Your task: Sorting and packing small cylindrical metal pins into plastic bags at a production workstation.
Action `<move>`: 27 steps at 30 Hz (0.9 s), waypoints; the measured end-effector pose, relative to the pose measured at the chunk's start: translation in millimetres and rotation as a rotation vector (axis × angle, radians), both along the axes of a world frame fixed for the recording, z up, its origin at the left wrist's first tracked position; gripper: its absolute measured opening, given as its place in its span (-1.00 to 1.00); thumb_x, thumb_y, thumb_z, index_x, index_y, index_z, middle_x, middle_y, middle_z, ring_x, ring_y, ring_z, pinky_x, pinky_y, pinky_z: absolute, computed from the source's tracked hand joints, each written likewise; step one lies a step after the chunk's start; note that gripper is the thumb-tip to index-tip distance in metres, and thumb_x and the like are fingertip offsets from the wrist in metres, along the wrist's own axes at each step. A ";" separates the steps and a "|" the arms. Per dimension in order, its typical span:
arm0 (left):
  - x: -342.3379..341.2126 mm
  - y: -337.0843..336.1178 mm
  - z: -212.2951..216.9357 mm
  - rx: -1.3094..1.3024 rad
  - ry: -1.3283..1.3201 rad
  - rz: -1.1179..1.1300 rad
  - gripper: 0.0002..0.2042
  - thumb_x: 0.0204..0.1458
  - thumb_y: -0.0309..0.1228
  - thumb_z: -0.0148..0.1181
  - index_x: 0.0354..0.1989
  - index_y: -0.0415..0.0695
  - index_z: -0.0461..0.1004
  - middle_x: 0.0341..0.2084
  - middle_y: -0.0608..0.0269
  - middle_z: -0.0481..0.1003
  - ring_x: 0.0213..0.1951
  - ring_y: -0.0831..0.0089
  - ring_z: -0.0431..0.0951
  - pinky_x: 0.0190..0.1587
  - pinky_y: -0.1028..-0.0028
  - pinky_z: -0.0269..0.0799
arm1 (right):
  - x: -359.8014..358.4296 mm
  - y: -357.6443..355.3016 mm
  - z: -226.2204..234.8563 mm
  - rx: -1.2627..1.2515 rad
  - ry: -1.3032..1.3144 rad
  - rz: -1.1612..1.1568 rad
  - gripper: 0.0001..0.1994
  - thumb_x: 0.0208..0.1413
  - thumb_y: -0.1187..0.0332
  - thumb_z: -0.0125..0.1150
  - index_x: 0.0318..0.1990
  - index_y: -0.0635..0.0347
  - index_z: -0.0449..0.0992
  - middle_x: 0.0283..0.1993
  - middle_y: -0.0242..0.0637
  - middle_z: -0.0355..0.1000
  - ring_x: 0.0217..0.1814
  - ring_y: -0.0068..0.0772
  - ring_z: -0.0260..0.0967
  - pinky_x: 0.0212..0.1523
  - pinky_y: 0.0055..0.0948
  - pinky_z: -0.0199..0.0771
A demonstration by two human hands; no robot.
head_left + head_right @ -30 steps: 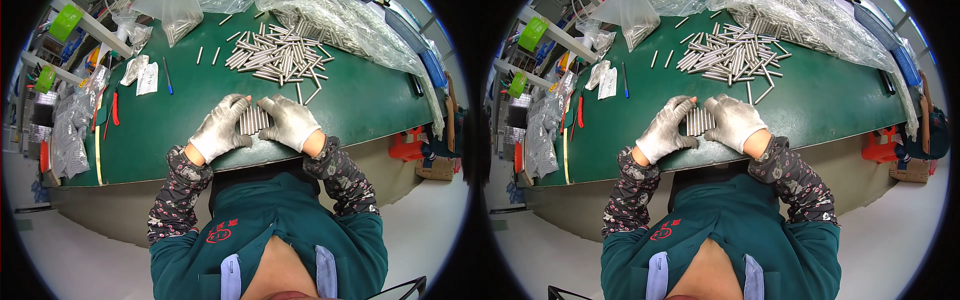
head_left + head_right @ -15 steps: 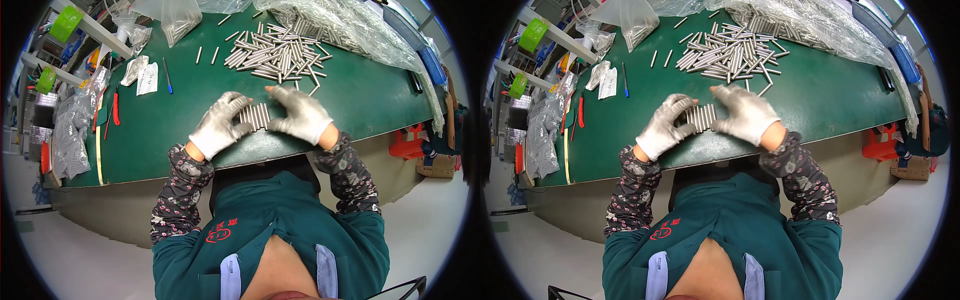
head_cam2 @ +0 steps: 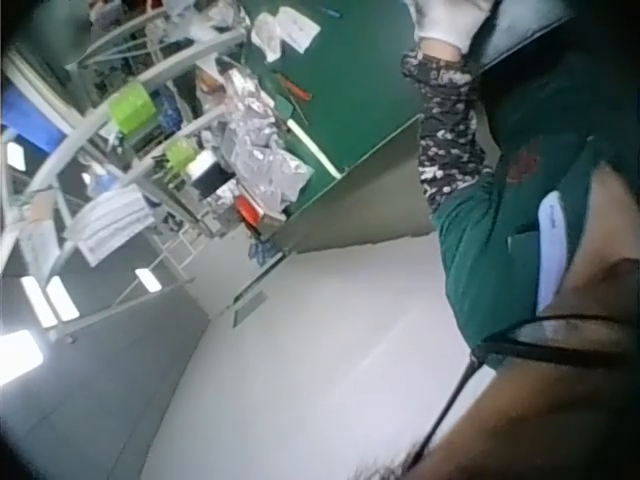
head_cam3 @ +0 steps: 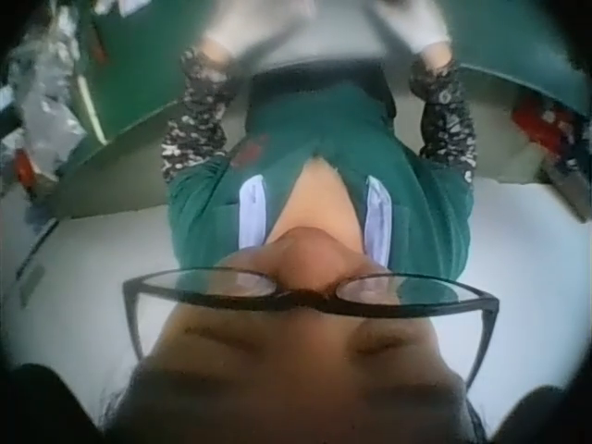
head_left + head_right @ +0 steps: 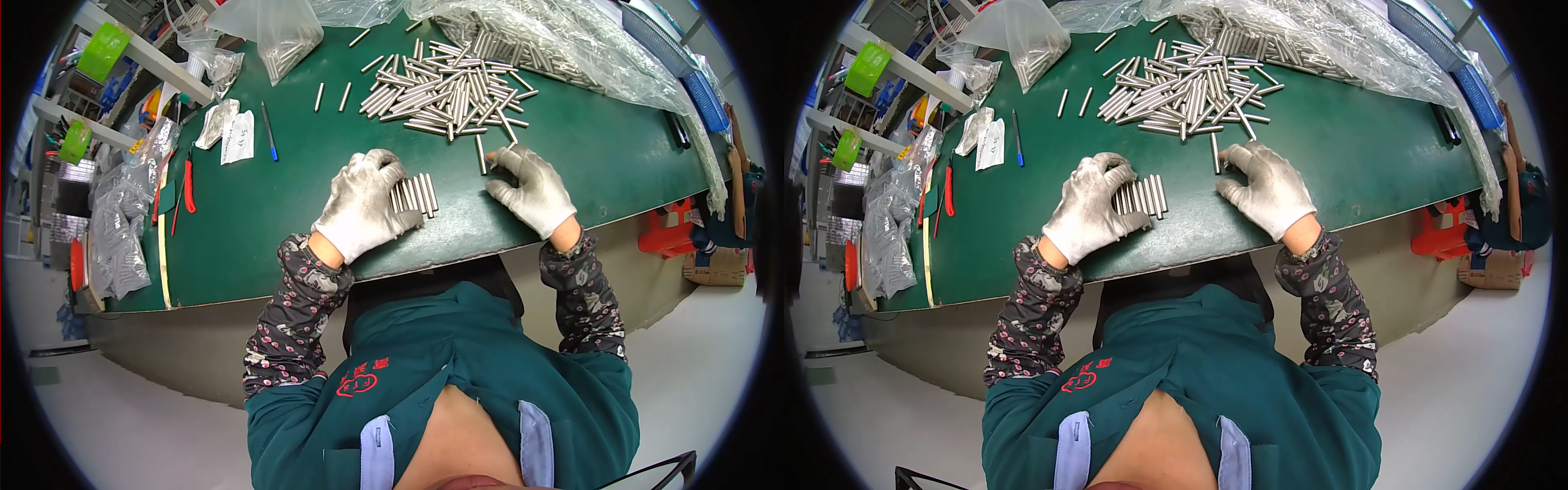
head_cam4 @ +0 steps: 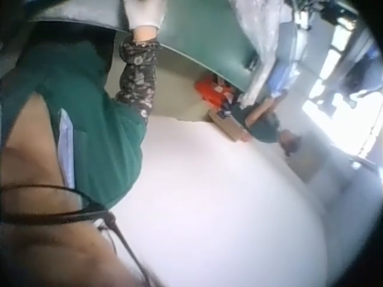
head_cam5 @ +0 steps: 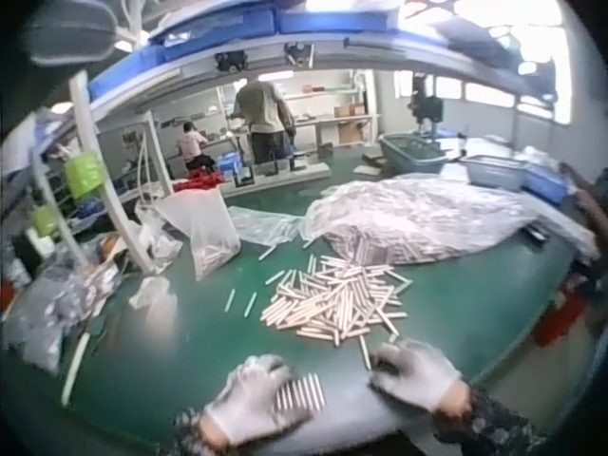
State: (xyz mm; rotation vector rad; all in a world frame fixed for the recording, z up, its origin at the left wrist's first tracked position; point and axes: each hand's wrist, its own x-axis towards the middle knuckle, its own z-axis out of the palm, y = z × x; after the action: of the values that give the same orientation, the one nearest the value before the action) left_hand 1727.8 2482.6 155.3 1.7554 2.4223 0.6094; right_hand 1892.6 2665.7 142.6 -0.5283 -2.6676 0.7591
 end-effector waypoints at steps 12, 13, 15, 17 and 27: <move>-37.1 7.5 -28.0 0.443 -0.486 0.232 -0.83 0.07 -0.39 -0.01 -0.43 -0.21 0.45 -0.50 0.34 0.42 -0.53 0.65 0.36 -0.51 0.67 0.29 | -7.6 3.3 -4.4 -0.025 0.075 -0.035 -0.76 -0.15 0.30 0.12 -0.26 0.09 0.43 -0.33 -0.24 0.36 -0.24 -0.17 0.33 -0.24 -0.28 0.33; -32.2 10.9 -23.8 0.524 -0.828 0.362 -0.82 0.09 -0.33 -0.02 -0.41 -0.18 0.44 -0.54 0.38 0.42 -0.61 0.74 0.30 -0.63 0.73 0.18 | -7.2 3.2 -4.9 -0.007 0.052 -0.048 -0.77 -0.15 0.30 0.12 -0.27 0.09 0.43 -0.34 -0.25 0.35 -0.24 -0.17 0.33 -0.23 -0.28 0.32; -31.9 9.6 -17.9 0.638 -1.087 0.403 -0.76 0.11 -0.25 -0.05 -0.42 -0.16 0.42 -0.56 0.35 0.42 -0.68 0.71 0.29 -0.69 0.73 0.12 | -5.2 2.1 -6.8 -0.016 0.056 -0.054 -0.80 -0.16 0.31 0.10 -0.30 0.08 0.42 -0.37 -0.25 0.33 -0.25 -0.18 0.32 -0.24 -0.28 0.32; -31.4 9.6 -15.3 0.718 -1.229 0.444 -0.71 0.13 -0.16 -0.11 -0.49 -0.09 0.37 -0.63 0.31 0.41 -0.78 0.68 0.24 -0.80 0.71 0.02 | -2.0 0.8 -7.8 -0.006 0.084 -0.047 -0.79 -0.17 0.34 0.11 -0.30 0.09 0.42 -0.38 -0.26 0.34 -0.27 -0.19 0.33 -0.26 -0.29 0.33; -26.6 -2.6 4.7 0.731 -1.465 0.338 -0.85 0.13 -0.29 -0.12 -0.36 -0.09 0.29 -0.69 0.32 0.32 -0.73 0.65 0.22 -0.72 0.68 0.07 | -1.9 -0.3 -8.2 0.033 0.143 -0.040 -0.83 -0.20 0.42 0.09 -0.36 0.15 0.44 -0.45 -0.30 0.33 -0.35 -0.24 0.33 -0.31 -0.32 0.34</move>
State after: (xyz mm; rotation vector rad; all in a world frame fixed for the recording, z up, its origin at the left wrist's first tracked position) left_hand 1701.2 2479.9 160.0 0.3949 1.3714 2.0176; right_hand 1890.7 2665.4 134.3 -0.4975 -2.5261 0.7123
